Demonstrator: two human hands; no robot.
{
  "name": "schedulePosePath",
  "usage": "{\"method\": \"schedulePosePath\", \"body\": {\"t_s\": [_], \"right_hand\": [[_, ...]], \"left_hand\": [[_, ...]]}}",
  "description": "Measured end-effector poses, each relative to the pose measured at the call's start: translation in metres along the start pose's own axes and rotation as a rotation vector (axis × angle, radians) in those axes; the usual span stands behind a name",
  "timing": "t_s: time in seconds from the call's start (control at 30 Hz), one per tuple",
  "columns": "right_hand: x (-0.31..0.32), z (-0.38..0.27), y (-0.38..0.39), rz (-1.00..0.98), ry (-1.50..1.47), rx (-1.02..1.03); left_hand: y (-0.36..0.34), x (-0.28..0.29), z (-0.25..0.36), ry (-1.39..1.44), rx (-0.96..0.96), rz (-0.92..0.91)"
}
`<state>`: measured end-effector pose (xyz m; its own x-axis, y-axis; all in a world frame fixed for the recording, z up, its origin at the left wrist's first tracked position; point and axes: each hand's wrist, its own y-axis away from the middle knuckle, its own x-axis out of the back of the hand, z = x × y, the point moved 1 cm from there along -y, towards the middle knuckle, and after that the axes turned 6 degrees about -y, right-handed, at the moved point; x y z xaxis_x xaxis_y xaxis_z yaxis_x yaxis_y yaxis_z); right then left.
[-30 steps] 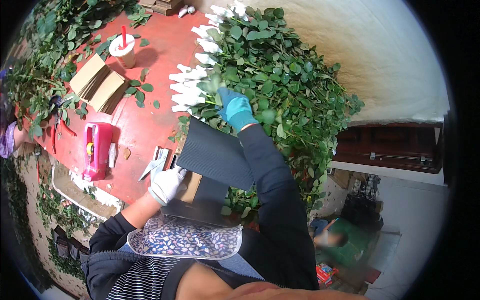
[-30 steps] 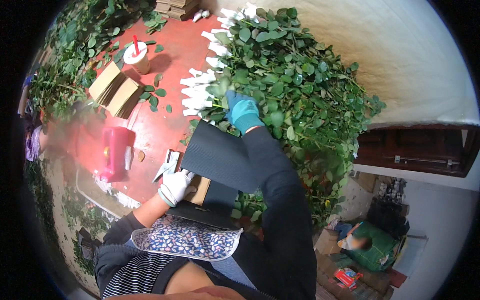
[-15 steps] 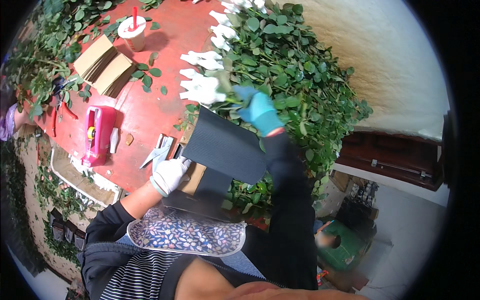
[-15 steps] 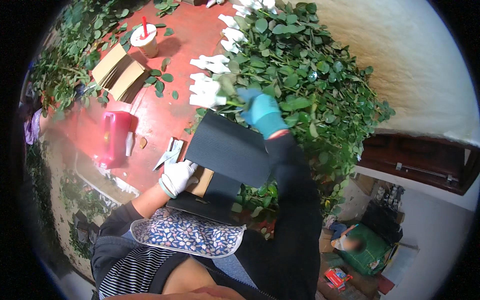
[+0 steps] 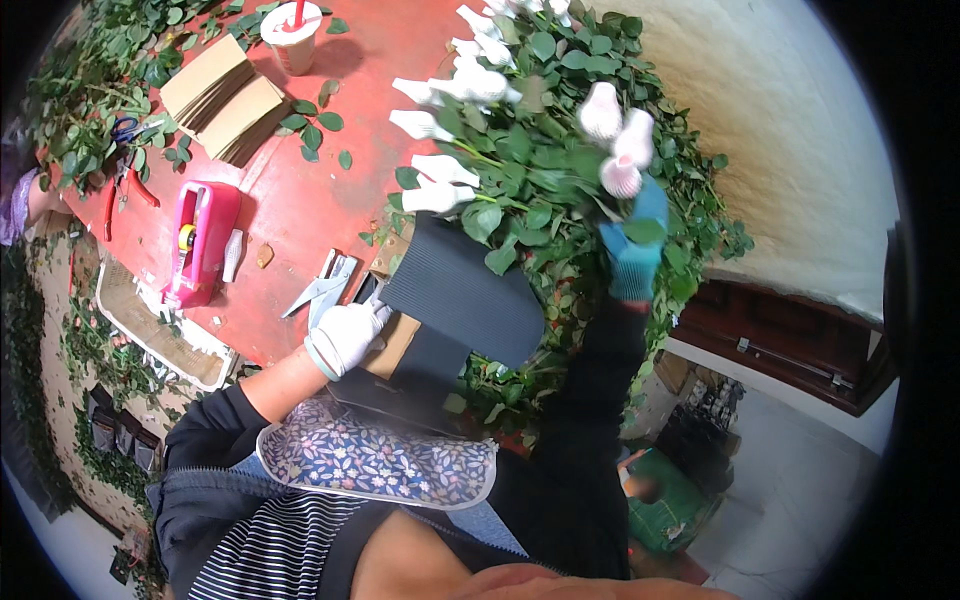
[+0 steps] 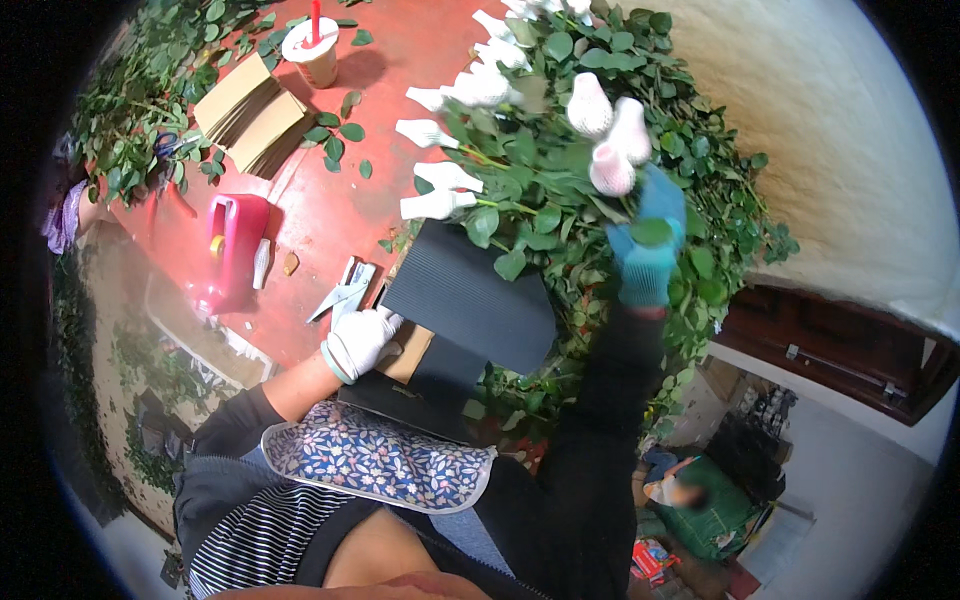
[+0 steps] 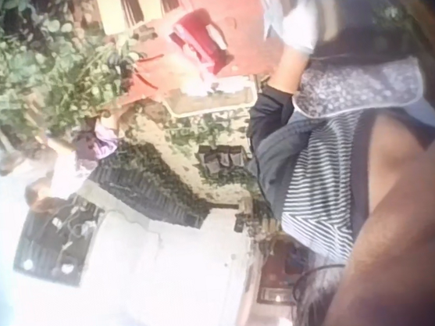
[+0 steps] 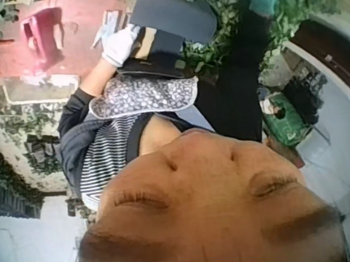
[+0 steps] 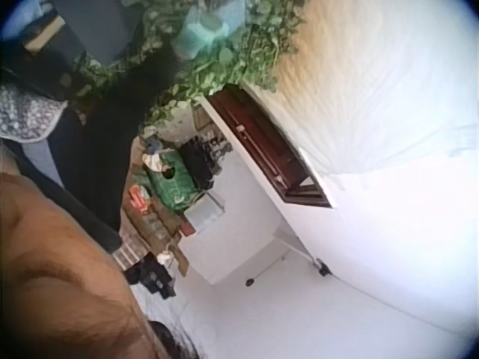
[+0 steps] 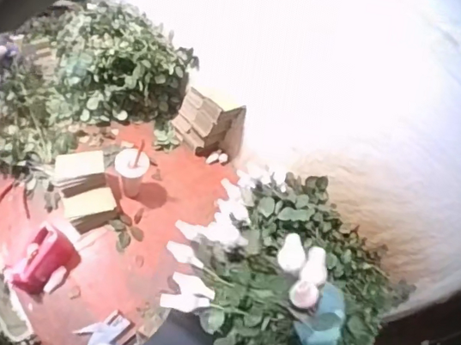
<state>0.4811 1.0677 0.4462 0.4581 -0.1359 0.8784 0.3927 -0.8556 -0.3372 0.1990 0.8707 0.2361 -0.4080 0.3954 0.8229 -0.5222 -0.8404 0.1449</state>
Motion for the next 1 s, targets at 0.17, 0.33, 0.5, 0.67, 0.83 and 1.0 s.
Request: {"method": "schedulePosePath", "body": {"t_s": [0.17,0.33,0.5,0.67,0.83,1.0], "right_hand": [[0.019,0.004,0.002,-0.072,-0.600,-0.335],[0.014,0.090,0.044,-0.091,-0.121,-0.039],[-0.032,0.044,0.031,-0.118,-0.595,-0.263],[0.052,0.016,-0.009,-0.113,-0.022,-0.175],[-0.007,0.013,0.006,-0.337,-0.214,-0.107],[-0.092,0.059,0.028,-0.709,0.567,0.019]], "left_hand": [[0.000,0.003,0.000,-0.052,-0.058,0.110],[-0.001,0.005,0.002,-0.016,-0.039,0.099],[0.000,0.004,0.002,-0.036,-0.054,0.119],[0.002,0.012,0.005,-0.031,-0.029,0.114],[0.001,0.008,0.001,-0.057,0.003,0.064],[-0.005,-0.009,-0.001,-0.063,-0.008,0.024]]}}
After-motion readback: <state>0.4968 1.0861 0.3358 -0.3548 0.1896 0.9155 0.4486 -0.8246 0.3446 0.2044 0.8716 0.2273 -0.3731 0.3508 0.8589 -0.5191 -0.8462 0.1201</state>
